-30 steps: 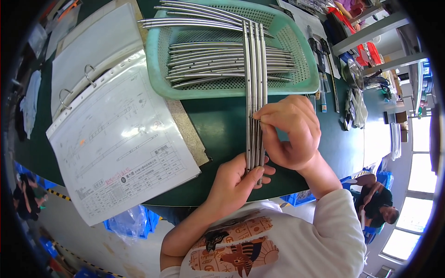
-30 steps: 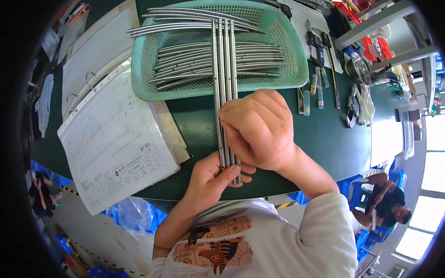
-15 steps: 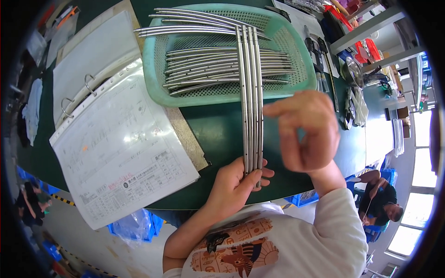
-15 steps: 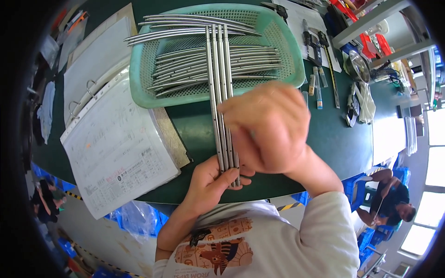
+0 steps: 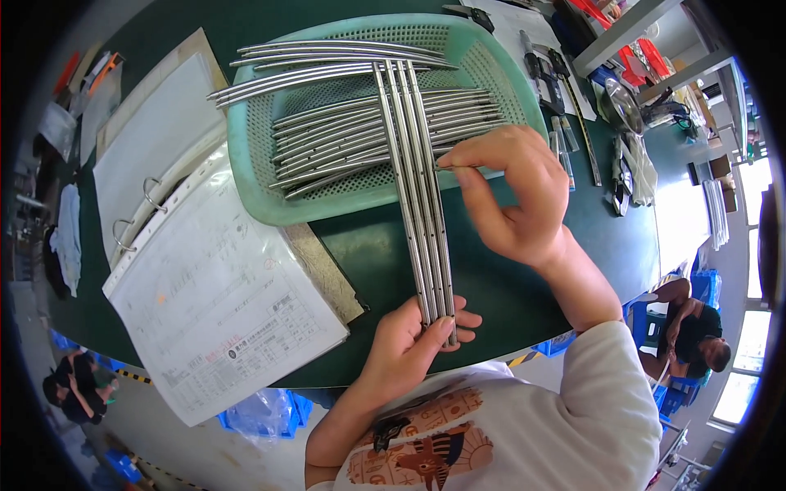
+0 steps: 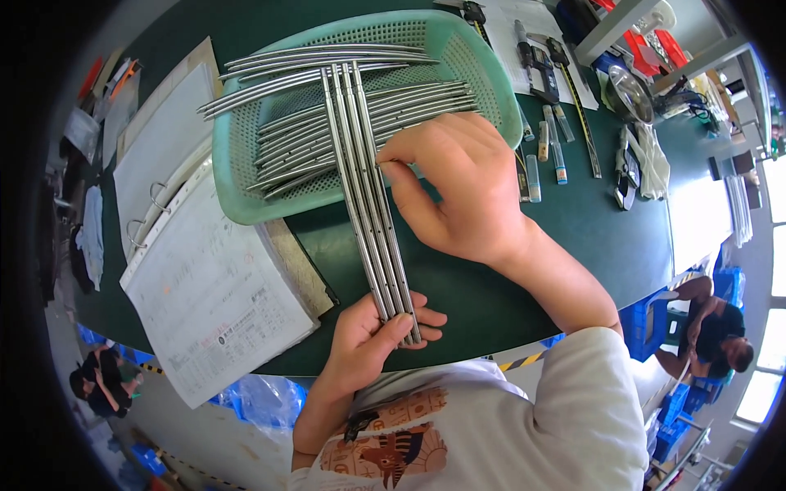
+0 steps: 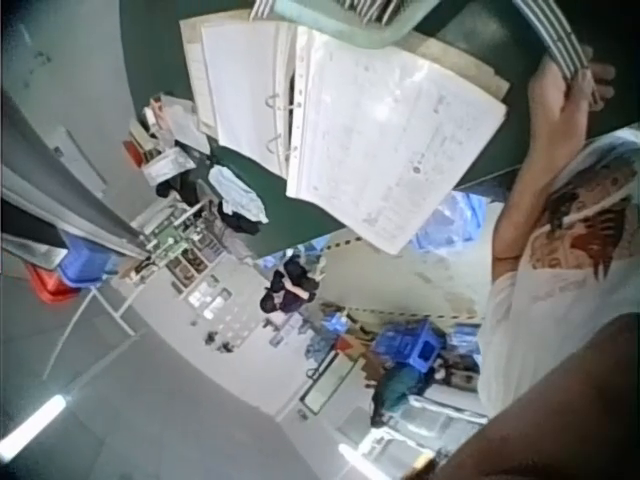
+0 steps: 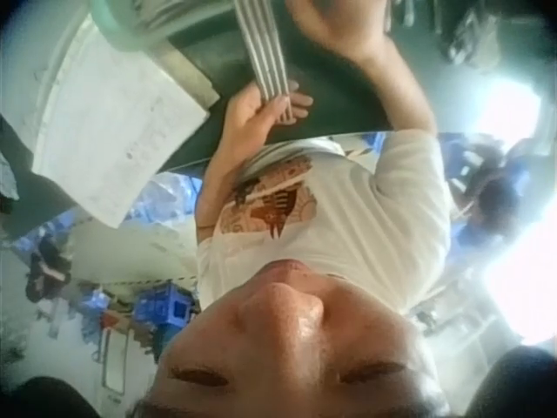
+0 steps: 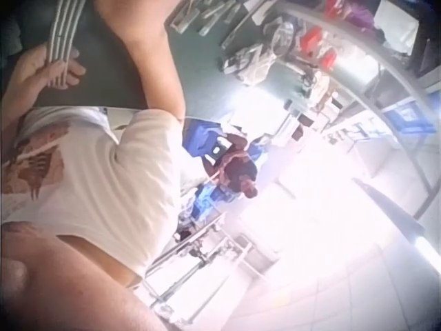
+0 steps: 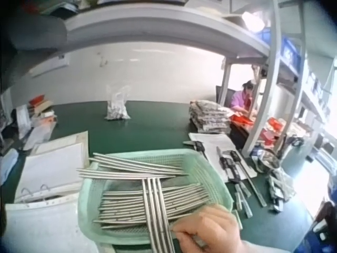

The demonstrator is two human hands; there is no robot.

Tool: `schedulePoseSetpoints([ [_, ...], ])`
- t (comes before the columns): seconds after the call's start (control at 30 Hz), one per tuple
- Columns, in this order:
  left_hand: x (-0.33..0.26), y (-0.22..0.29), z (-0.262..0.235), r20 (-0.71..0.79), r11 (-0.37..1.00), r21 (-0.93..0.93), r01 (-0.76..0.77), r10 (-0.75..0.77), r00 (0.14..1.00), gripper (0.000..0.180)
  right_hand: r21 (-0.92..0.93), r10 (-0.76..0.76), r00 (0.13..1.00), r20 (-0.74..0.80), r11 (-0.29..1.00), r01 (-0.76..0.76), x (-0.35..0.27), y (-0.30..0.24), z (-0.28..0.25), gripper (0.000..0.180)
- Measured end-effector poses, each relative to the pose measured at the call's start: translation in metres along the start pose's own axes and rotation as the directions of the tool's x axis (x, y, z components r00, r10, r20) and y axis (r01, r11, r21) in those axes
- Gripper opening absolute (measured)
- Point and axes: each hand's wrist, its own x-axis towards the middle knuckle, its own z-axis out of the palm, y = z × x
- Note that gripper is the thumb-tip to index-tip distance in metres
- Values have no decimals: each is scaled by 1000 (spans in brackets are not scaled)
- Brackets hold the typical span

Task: Inspecting metal rods for defects and checking small holes using a thin probe tool.

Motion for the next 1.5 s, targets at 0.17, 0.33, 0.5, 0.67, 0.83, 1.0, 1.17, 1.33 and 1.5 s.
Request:
schedulePoseSetpoints([
  [0.17,-1,1,0,2,1000,-9,-17,17,1000,30,-82,13,999,36,997,-10,5,-6,-3,13],
  [0.33,-1,0,1,-8,1000,-8,-25,25,1000,30,-186,-24,996,83,982,40,3,-4,0,14],
  [0.5,-1,-1,2,-23,1000,-16,-25,25,999,29,-97,-99,994,-45,991,94,5,-5,-6,15],
  [0.67,-1,-1,2,-51,999,12,-48,49,997,27,-28,-57,998,38,998,58,4,-2,0,13],
  [0.83,0,0,3,-56,999,22,-48,49,997,27,-34,-73,997,17,997,73,4,-2,4,13],
  [1.0,-1,0,4,-53,999,25,-44,45,998,28,-86,-74,997,33,993,76,7,-7,3,13],
  [1.17,0,-2,3,-44,998,28,-51,53,998,27,-275,-141,989,38,950,146,9,-18,0,11],
  [1.33,0,-1,4,-47,998,35,-58,60,997,27,-300,-118,991,70,945,133,10,-19,0,11],
  [1.5,0,-1,4,-52,998,37,-60,62,997,27,-306,-68,993,94,947,94,8,-16,4,11],
])
